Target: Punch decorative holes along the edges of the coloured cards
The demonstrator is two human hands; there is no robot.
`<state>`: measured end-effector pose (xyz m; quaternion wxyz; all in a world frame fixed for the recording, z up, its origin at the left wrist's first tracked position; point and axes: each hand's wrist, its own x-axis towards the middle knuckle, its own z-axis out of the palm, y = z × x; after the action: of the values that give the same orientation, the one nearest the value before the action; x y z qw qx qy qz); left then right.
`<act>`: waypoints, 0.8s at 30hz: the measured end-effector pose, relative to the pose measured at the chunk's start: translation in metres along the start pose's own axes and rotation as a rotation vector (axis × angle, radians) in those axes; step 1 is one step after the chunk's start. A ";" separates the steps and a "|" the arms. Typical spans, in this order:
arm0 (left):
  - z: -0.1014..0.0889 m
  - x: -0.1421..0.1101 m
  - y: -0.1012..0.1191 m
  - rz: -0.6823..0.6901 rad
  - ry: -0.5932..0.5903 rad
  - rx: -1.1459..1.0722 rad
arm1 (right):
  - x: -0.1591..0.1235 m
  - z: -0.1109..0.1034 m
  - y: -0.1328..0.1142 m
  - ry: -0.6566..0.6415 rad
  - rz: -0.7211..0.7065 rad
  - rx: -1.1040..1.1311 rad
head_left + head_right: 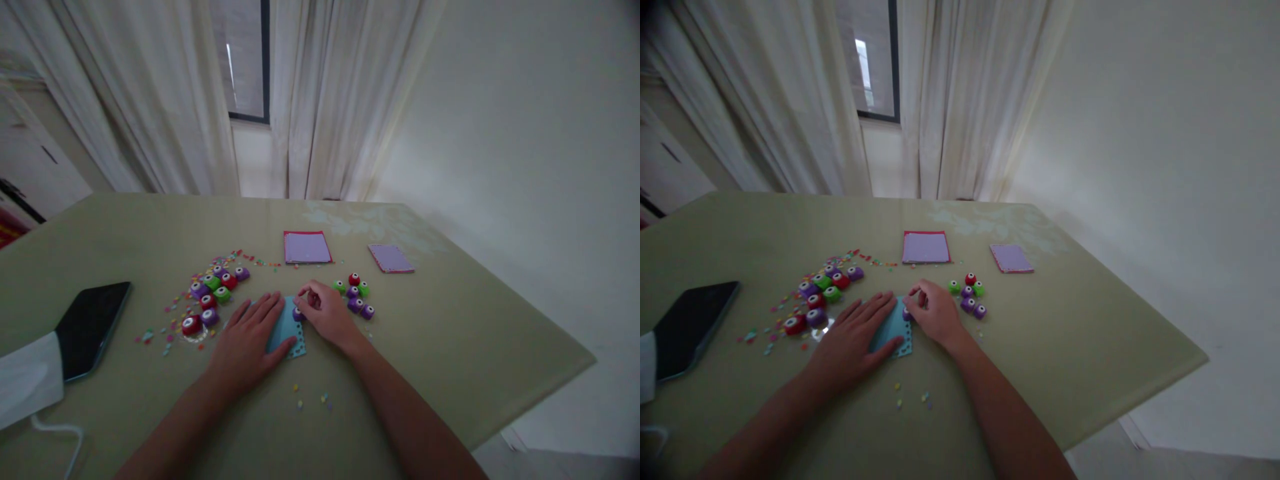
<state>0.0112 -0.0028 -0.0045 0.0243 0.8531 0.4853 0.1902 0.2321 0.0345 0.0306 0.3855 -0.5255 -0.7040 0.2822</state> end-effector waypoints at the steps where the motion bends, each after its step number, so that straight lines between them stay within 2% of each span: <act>1: 0.001 0.000 0.000 0.002 0.004 0.003 | 0.000 -0.001 0.004 -0.016 0.009 -0.021; 6: 0.004 -0.002 -0.003 0.023 0.014 0.004 | 0.004 -0.011 0.009 0.036 0.035 -0.068; 12: 0.003 -0.002 -0.005 0.030 0.010 0.027 | 0.001 -0.014 0.000 -0.029 0.019 -0.298; 16: 0.001 -0.002 -0.005 0.035 -0.012 0.021 | 0.004 -0.022 0.003 0.091 0.156 -0.430; 18: -0.001 -0.001 -0.004 0.038 -0.028 -0.007 | 0.003 -0.024 0.005 0.150 0.172 -0.439; 21: -0.003 0.001 -0.002 0.066 -0.056 -0.069 | -0.001 -0.017 0.003 0.174 0.076 -0.343; 24: -0.007 0.002 0.001 0.099 -0.062 -0.097 | 0.000 0.001 -0.010 0.127 -0.088 -0.199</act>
<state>0.0108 -0.0025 0.0026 0.0715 0.8792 0.4319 0.1879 0.2259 0.0314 0.0381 0.3871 -0.5465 -0.7252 0.1598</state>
